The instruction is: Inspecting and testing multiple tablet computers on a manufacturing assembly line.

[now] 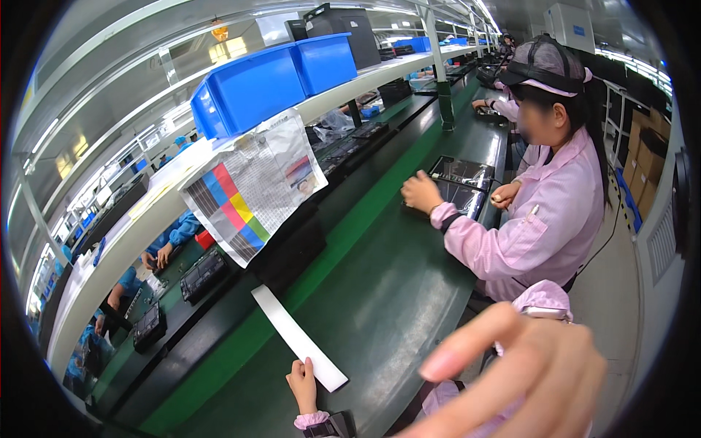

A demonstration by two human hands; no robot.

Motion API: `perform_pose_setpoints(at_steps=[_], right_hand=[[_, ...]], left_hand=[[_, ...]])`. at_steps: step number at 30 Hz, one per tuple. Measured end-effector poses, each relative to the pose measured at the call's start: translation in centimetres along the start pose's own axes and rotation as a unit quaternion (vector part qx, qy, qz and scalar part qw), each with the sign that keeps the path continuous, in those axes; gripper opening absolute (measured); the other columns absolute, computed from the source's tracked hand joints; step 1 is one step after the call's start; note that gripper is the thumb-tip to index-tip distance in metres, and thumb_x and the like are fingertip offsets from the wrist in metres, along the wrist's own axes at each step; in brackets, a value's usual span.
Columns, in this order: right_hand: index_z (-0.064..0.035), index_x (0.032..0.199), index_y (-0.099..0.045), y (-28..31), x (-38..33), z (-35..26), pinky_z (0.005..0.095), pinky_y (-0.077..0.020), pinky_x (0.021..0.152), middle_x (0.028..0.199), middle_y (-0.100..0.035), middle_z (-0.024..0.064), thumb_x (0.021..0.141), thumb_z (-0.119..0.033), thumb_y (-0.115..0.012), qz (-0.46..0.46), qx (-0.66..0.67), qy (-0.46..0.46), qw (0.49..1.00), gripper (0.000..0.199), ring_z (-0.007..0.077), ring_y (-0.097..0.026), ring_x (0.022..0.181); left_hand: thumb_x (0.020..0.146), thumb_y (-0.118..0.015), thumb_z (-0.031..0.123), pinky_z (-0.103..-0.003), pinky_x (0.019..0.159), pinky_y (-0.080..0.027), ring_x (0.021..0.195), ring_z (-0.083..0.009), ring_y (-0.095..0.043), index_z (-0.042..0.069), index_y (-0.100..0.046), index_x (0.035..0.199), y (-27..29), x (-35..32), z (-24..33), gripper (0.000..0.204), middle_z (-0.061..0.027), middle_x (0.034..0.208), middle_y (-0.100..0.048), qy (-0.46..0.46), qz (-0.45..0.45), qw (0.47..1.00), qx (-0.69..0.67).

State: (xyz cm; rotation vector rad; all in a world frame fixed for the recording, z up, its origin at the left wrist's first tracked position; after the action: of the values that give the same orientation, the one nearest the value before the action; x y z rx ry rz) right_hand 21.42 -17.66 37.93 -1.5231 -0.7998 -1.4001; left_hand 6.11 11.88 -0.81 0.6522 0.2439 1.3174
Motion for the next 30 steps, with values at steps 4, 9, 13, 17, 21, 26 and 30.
perform_pose_setpoints(at_steps=[4, 9, 13, 17, 21, 26, 30], right_hand=[[-0.0038, 0.076, -0.066, 0.4, -0.6, -2.1, 0.0354, -0.0508, 0.072, 0.081, -0.068, 0.0033, 0.079, -0.001, -0.063, 0.159, -0.116, 0.026, 0.98, 0.005, 0.0185, -0.065, 0.075], [-0.0034, 0.083, -0.064, 0.2, 0.0, 0.9, 0.0358, -0.0481, 0.077, 0.09, -0.064, 0.0056, 0.081, -0.005, -0.06, -0.055, -0.011, -0.008, 0.998, 0.004, 0.0198, -0.061, 0.083], [-0.0031, 0.089, -0.062, 1.4, -3.3, 9.6, 0.0361, -0.0459, 0.081, 0.097, -0.061, 0.0074, 0.083, -0.008, -0.058, -0.246, 0.007, -0.199, 0.949, 0.009, 0.0209, -0.058, 0.089], [-0.0028, 0.094, -0.061, 6.0, -10.7, 22.2, 0.0364, -0.0436, 0.085, 0.104, -0.058, 0.0092, 0.085, -0.011, -0.056, -0.389, -0.139, -0.355, 0.839, 0.014, 0.022, -0.055, 0.095], [-0.0025, 0.1, -0.06, 13.7, -20.3, 33.4, 0.0367, -0.0414, 0.089, 0.11, -0.055, 0.011, 0.086, -0.014, -0.054, -0.539, -0.335, -0.362, 0.683, 0.019, 0.0231, -0.052, 0.101], [-0.0021, 0.107, -0.058, 22.4, -30.3, 41.9, 0.0372, -0.0387, 0.094, 0.119, -0.052, 0.0133, 0.089, -0.018, -0.051, -0.648, -0.467, -0.277, 0.533, 0.026, 0.0244, -0.049, 0.109], [-0.0018, 0.113, -0.056, 26.5, -33.8, 44.8, 0.0375, -0.0364, 0.098, 0.126, -0.049, 0.0151, 0.09, -0.021, -0.048, -0.677, -0.564, -0.122, 0.457, 0.031, 0.0255, -0.046, 0.115]], left_hand=[[0.089, -0.055, 0.028, -0.031, 0.078, -0.032, 0.053, -0.0196, -0.04, 0.004, -0.051, 0.074, -0.1, 0.1, -0.5, 0.028, -0.0033, 0.051, -0.048, -0.005, 0.013, 1.0, -0.008], [0.089, -0.055, 0.028, -0.031, 0.078, -0.032, 0.055, -0.02, -0.04, 0.004, -0.051, 0.074, -0.7, 0.4, -2.3, 0.029, -0.0035, 0.052, -0.048, 0.047, -0.011, 0.999, -0.019], [0.089, -0.056, 0.028, -0.032, 0.078, -0.032, 0.058, -0.0205, -0.041, 0.004, -0.051, 0.074, -0.5, 0.2, -1.9, 0.029, -0.0048, 0.053, -0.05, 0.027, -0.005, 0.999, -0.039], [0.089, -0.056, 0.027, -0.032, 0.077, -0.032, 0.059, -0.0218, -0.041, 0.004, -0.051, 0.074, -0.4, 0.2, -1.6, 0.028, -0.0049, 0.054, -0.05, 0.036, -0.001, 0.999, -0.031], [0.089, -0.056, 0.027, -0.033, 0.076, -0.033, 0.058, -0.0218, -0.04, 0.004, -0.052, 0.075, -0.4, 0.1, -1.2, 0.028, -0.0046, 0.055, -0.05, 0.022, -0.012, 0.999, -0.027], [0.09, -0.055, 0.029, -0.034, 0.075, -0.033, 0.064, -0.0231, -0.041, 0.003, -0.051, 0.075, -0.3, 0.1, -0.7, 0.03, -0.0067, 0.057, -0.051, -0.011, -0.007, 0.999, -0.045], [0.092, -0.053, 0.028, -0.033, 0.069, -0.035, 0.06, -0.0188, -0.04, 0.002, -0.048, 0.077, 0.0, 0.2, -0.8, 0.03, -0.0067, 0.058, -0.049, -0.019, 0.013, 0.999, -0.023]])
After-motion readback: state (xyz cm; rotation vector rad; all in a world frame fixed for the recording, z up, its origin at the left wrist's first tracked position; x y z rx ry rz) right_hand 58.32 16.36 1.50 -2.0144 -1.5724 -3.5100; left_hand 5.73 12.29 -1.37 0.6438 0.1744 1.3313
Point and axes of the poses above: each hand's wrist, its own x-axis towards the middle knuckle, its own y-axis out of the back of the hand, z = x × y, the point moved 9 cm from there along x, towards the middle knuckle
